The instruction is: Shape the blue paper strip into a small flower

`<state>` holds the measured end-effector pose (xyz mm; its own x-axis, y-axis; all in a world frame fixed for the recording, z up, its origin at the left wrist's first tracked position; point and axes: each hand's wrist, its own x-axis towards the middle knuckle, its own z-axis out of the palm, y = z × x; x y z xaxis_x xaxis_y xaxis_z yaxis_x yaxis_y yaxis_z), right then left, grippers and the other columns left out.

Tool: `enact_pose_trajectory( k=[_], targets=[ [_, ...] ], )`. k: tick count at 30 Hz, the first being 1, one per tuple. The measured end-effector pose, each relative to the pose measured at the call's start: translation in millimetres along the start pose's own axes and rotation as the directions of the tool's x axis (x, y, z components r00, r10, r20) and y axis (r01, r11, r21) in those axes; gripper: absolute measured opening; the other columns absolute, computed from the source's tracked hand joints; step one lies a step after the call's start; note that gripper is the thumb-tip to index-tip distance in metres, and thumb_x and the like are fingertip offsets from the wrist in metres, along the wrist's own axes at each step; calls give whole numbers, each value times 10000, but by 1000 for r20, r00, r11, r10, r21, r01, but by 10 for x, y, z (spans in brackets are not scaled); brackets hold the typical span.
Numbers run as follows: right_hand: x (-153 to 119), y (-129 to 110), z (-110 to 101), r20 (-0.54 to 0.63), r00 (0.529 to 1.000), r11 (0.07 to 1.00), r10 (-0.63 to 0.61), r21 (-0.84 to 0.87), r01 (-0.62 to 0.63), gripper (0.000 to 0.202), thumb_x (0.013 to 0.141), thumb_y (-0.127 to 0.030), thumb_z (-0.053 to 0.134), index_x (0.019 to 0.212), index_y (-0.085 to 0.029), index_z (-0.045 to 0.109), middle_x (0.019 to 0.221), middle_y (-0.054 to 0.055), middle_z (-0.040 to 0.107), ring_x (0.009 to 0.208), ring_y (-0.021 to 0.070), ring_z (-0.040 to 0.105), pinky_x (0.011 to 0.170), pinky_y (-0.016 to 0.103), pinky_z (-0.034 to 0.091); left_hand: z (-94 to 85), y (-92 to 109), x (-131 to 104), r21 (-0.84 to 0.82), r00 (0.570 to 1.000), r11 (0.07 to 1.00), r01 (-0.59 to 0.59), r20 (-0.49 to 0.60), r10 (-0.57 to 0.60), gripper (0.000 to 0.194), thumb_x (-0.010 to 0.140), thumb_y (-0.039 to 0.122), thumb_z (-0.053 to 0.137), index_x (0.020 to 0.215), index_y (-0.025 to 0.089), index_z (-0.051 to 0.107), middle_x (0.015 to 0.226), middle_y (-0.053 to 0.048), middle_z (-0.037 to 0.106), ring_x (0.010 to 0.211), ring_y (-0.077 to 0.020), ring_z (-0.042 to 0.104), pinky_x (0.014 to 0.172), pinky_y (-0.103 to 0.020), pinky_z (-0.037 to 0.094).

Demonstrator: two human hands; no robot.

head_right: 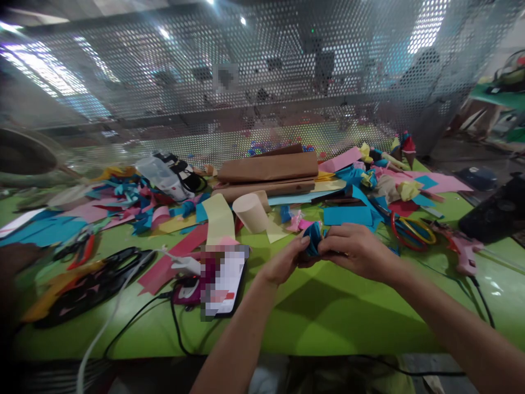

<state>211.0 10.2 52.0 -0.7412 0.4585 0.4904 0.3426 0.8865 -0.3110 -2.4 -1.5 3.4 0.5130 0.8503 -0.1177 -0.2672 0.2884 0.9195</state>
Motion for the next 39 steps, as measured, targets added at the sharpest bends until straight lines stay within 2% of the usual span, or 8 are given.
enact_pose_trajectory(
  k=[7,15,20,24,30,32,35,39],
  targets=[
    [-9,14,68,-41,999,999,-25,-45,23,116,995,-234,567,928,-212,659,808,26,660,727,150,581,653,253,406,47,38,-33,-32,1000,999,21,-1,-21,649,769,625,711,1249,199,611,702,40,457,582,-79,340,557,-219,204],
    [-24,40,128,-91,996,999,-9,-39,6,182,1014,-262,534,908,-204,670,788,33,665,710,146,606,637,244,434,57,17,-7,-66,997,996,56,-53,-60,703,723,632,755,1262,203,616,750,18,534,611,-87,462,545,-195,272],
    [-92,84,159,-139,989,998,58,48,-52,107,973,-262,616,941,-217,709,830,39,711,766,157,665,680,251,486,34,0,4,-56,995,998,33,-92,-38,653,773,561,756,1314,233,596,860,1,604,682,-95,500,639,-218,371],
    [-146,110,180,-136,981,984,139,127,-122,85,945,-269,660,964,-225,730,853,44,723,772,162,681,684,263,512,36,11,-1,-32,994,999,41,-100,-44,653,778,583,742,1312,236,595,864,2,609,674,-97,497,647,-230,365],
    [-167,93,164,-140,955,914,262,354,-199,144,922,-264,696,1058,-243,738,862,25,708,721,134,655,651,249,513,43,2,0,-6,993,999,41,-107,-41,648,784,584,732,1302,222,593,876,-13,610,697,-113,517,656,-240,369],
    [-182,90,141,-153,941,887,302,406,-218,154,917,-274,704,1064,-250,744,845,21,700,701,134,643,636,255,505,44,-9,4,11,992,1000,25,-123,-24,667,790,588,721,1326,218,579,874,-21,610,716,-126,521,667,-249,380],
    [-207,98,110,-209,890,843,405,461,-276,106,905,-327,716,930,-230,751,793,27,690,699,153,636,626,270,496,43,-19,7,45,991,999,-15,-129,20,652,794,591,716,1303,204,585,817,-3,560,679,-112,467,636,-235,354],
    [-209,98,119,-250,813,790,525,497,-358,254,861,-405,752,745,-205,646,699,6,624,651,145,573,575,255,458,39,-18,4,114,990,992,-60,-121,74,565,817,550,713,1263,223,597,796,15,512,663,-102,401,626,-233,322]
  ],
)
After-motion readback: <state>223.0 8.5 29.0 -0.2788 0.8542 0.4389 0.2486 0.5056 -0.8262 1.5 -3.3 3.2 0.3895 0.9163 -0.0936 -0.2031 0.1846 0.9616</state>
